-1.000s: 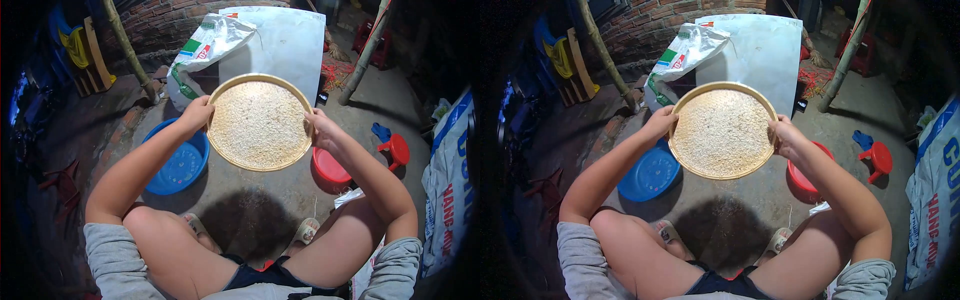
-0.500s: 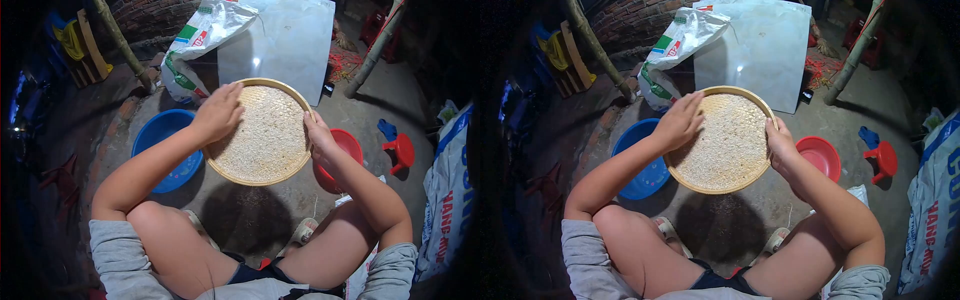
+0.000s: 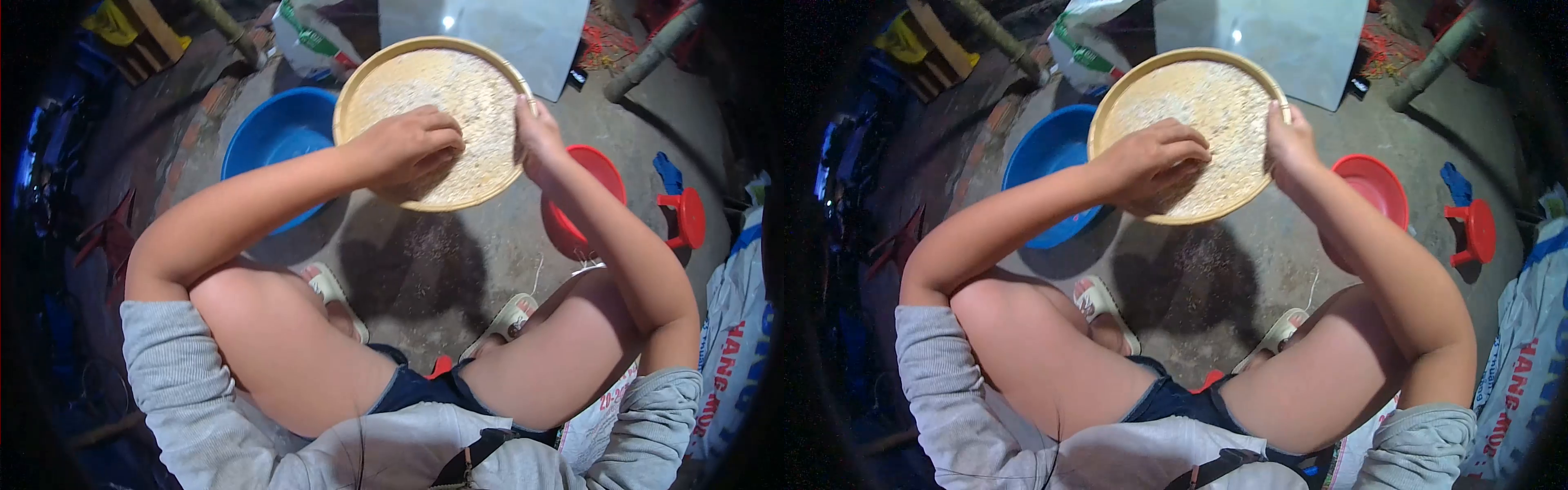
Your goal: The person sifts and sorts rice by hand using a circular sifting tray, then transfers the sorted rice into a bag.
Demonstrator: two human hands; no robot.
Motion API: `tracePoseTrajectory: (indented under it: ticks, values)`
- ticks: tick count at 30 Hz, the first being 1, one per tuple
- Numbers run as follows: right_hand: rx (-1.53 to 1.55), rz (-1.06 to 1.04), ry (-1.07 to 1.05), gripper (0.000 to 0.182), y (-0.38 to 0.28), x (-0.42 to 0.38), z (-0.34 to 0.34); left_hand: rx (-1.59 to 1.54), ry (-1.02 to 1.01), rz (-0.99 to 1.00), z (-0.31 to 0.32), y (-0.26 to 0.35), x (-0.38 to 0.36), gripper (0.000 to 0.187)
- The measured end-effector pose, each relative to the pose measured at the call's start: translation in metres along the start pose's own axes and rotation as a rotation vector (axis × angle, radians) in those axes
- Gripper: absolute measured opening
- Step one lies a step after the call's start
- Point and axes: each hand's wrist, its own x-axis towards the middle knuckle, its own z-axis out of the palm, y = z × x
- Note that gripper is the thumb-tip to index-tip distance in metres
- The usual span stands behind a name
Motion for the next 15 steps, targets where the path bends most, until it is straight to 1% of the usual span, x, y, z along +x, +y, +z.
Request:
tracePoseTrajectory:
  ticks: [1,2,5,8,10,12,15]
  values:
    - [0.0,0.008,-0.003,0.035,-0.001,-0.001,0.001,0.001,0.047,0.017,0.002,-0.003,-0.005,0.012]
    - [0.0,0.015,-0.002,0.036,-0.002,-0.002,0.002,0.001,0.041,-0.004,0.0,-0.004,-0.01,0.012]
    - [-0.046,0.056,-0.002,0.037,0.004,0.002,0.003,-0.017,-0.036,-0.01,-0.009,-0.006,-0.011,0.01]
    - [-0.076,0.089,-0.02,0.037,0.003,0.006,0.004,0.0,-0.07,-0.016,-0.015,-0.005,-0.012,0.011]
    - [-0.108,0.109,-0.051,0.036,0.005,0.001,0.006,-0.021,-0.079,-0.056,-0.018,-0.002,-0.015,0.01]
    - [-0.13,0.153,-0.062,0.037,0.006,-0.001,0.012,0.057,-0.126,-0.079,-0.022,0.003,-0.021,0.01]
    - [-0.114,0.139,-0.052,0.038,0.002,-0.008,0.017,0.091,-0.152,-0.068,-0.031,0.004,-0.028,0.011]
